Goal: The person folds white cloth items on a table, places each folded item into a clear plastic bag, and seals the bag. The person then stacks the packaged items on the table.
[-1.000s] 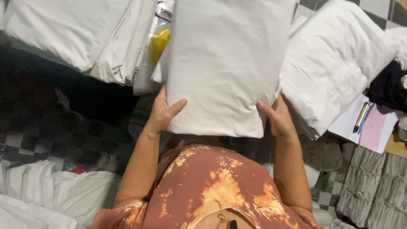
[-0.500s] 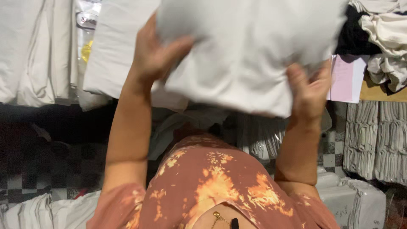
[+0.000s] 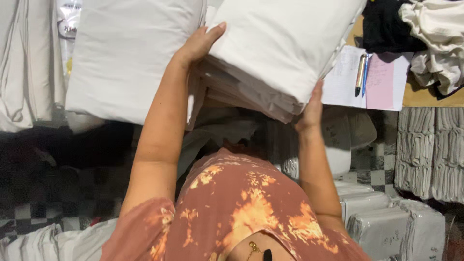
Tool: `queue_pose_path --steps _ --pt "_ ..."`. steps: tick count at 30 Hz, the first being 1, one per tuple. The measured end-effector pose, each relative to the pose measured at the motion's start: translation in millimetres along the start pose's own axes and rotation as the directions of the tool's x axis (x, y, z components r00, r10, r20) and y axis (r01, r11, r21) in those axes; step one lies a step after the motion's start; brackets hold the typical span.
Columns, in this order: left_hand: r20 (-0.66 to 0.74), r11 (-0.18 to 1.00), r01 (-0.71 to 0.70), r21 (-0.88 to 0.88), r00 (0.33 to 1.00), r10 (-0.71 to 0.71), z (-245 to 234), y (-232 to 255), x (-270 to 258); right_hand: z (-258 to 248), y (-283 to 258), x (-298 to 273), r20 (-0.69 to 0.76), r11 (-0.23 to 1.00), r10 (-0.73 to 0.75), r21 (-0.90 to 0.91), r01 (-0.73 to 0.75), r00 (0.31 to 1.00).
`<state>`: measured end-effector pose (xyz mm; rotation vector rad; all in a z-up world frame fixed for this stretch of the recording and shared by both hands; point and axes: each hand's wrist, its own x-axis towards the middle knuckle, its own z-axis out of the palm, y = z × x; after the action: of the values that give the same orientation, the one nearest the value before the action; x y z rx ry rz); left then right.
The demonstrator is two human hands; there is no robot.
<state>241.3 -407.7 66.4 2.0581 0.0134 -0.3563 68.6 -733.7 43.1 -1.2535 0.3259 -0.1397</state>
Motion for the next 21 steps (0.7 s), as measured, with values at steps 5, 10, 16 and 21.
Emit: queue_pose_path --steps 5,10,16,21 --pt "0.125 0.992 0.091 -0.084 0.989 -0.080 -2 22 -11 -1 17 30 0.035 0.990 -0.062 0.126 0.057 0.998" --pt "0.093 0.970 0.219 -0.106 0.973 -0.209 2 43 -38 -14 20 61 0.247 0.907 -0.118 0.421 0.003 0.962" --pt "0.112 0.938 0.142 -0.317 0.987 -0.112 55 34 -78 -65 -24 96 0.260 0.995 -0.034 0.103 0.007 0.965" --pt "0.025 0.989 -0.028 -0.143 0.999 0.032 153 40 -136 -108 -53 144 0.322 0.997 0.068 0.001 -0.072 0.944"
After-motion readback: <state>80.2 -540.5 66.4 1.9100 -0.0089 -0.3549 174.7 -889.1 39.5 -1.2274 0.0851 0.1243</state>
